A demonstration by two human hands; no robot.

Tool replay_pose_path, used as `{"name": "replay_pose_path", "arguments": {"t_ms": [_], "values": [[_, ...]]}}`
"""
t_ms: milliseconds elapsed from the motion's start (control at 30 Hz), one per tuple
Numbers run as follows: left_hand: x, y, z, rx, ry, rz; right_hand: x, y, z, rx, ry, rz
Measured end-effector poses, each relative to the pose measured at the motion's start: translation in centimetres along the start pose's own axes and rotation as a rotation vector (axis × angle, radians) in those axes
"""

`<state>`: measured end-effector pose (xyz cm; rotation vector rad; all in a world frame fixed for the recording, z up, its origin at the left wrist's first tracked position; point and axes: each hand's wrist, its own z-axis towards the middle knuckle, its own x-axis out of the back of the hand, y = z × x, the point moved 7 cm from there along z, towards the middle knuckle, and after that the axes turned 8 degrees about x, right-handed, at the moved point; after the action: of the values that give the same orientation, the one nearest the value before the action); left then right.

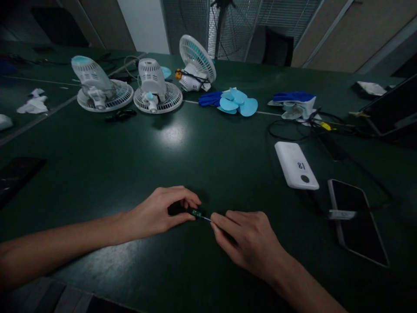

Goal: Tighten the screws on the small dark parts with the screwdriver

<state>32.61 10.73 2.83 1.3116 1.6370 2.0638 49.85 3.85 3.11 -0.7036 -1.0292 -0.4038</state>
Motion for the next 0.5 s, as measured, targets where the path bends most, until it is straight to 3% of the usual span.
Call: {"name": "replay_pose_path", "arguments": {"t_ms": [500], "values": [[0.0,0.6,0.1,-0.033,-0.009,0.049,0.1,0.1,1.0,-0.060,0.048,0.021]]}}
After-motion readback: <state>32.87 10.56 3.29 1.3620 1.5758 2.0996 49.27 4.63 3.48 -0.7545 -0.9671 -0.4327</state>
